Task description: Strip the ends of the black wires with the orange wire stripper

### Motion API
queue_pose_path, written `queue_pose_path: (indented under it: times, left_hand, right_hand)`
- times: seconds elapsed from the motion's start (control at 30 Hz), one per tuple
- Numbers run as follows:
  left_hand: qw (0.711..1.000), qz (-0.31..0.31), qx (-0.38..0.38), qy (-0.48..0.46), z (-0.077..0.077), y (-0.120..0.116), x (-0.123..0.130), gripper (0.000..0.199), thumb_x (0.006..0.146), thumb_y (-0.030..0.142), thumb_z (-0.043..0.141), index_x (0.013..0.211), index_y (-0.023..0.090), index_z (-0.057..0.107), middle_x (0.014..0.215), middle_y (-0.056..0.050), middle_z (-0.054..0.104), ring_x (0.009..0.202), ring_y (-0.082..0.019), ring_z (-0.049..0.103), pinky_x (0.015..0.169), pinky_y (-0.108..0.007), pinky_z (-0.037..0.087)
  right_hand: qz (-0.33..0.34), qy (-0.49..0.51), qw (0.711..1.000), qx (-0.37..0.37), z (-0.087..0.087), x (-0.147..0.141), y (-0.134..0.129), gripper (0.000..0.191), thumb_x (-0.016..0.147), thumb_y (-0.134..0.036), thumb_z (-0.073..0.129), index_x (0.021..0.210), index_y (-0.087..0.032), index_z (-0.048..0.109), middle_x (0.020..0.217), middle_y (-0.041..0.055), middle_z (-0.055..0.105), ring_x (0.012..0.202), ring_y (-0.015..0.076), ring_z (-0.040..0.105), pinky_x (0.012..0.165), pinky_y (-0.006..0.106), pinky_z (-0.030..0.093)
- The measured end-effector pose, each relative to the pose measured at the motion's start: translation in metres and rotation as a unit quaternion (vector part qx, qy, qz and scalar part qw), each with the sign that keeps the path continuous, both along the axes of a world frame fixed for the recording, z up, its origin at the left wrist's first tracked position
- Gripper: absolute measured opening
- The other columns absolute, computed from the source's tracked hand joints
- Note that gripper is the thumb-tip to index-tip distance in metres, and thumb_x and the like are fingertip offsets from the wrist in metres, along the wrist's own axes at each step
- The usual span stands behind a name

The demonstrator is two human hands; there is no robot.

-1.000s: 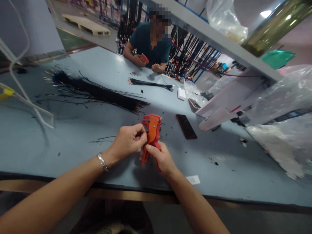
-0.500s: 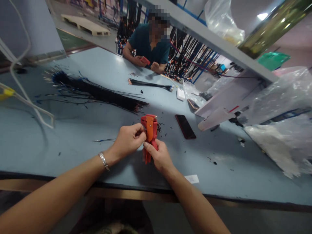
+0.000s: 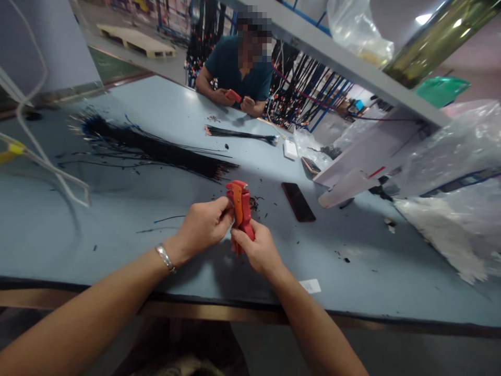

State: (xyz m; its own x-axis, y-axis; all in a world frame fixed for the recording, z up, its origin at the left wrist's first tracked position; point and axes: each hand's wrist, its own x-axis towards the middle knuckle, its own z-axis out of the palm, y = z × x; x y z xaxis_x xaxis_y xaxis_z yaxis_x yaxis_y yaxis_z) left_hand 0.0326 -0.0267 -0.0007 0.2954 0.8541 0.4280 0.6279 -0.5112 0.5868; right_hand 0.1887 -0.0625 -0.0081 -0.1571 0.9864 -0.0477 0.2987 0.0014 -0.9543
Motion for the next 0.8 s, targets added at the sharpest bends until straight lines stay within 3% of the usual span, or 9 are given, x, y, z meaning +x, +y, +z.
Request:
queue_pose_path:
  times: [0.23,0.53,0.67,0.8]
  left_hand:
    - [0.998,0.008,0.002,0.059,0.0,0.0,-0.001,0.021,0.087,0.025,0.042,0.07,0.019,0.053,0.057,-0.003,0.059,0.049,-0.015,0.05,0.051,-0.026,0.028]
    - [0.998,0.034,-0.044,0.017,-0.006,0.006,0.001,0.017,0.084,0.025,0.047,0.071,0.018,0.057,0.055,-0.001,0.058,0.047,-0.013,0.048,0.051,-0.024,0.029]
    - [0.999,0.028,-0.044,-0.012,-0.008,0.008,0.002,0.018,0.083,0.024,0.046,0.068,0.018,0.055,0.054,0.001,0.054,0.046,-0.011,0.044,0.051,-0.023,0.029]
    - [0.997,0.06,-0.041,-0.026,-0.008,0.012,-0.005,0.021,0.086,0.029,0.046,0.073,0.018,0.059,0.055,0.002,0.054,0.05,-0.011,0.046,0.054,-0.023,0.032]
  right_hand:
    - [-0.019,-0.037,0.999,0.02,-0.004,-0.002,0.0,0.018,0.081,-0.03,0.057,0.067,-0.02,0.052,0.05,-0.0027,0.054,0.044,0.0129,0.051,0.049,0.024,0.04]
    - [-0.042,-0.055,0.998,0.001,-0.006,-0.006,0.007,0.029,0.08,-0.035,0.059,0.058,-0.021,0.047,0.043,-0.0032,0.05,0.033,0.0109,0.047,0.038,0.022,0.037]
    - [-0.035,0.018,0.998,-0.044,-0.01,-0.002,0.009,0.029,0.078,-0.039,0.062,0.06,-0.02,0.048,0.043,-0.0035,0.051,0.032,0.0108,0.047,0.033,0.021,0.035]
    - [-0.047,0.188,0.975,-0.112,-0.015,0.01,0.008,0.029,0.072,-0.043,0.068,0.074,-0.016,0.055,0.058,-0.0003,0.062,0.044,0.0151,0.059,0.04,0.024,0.046]
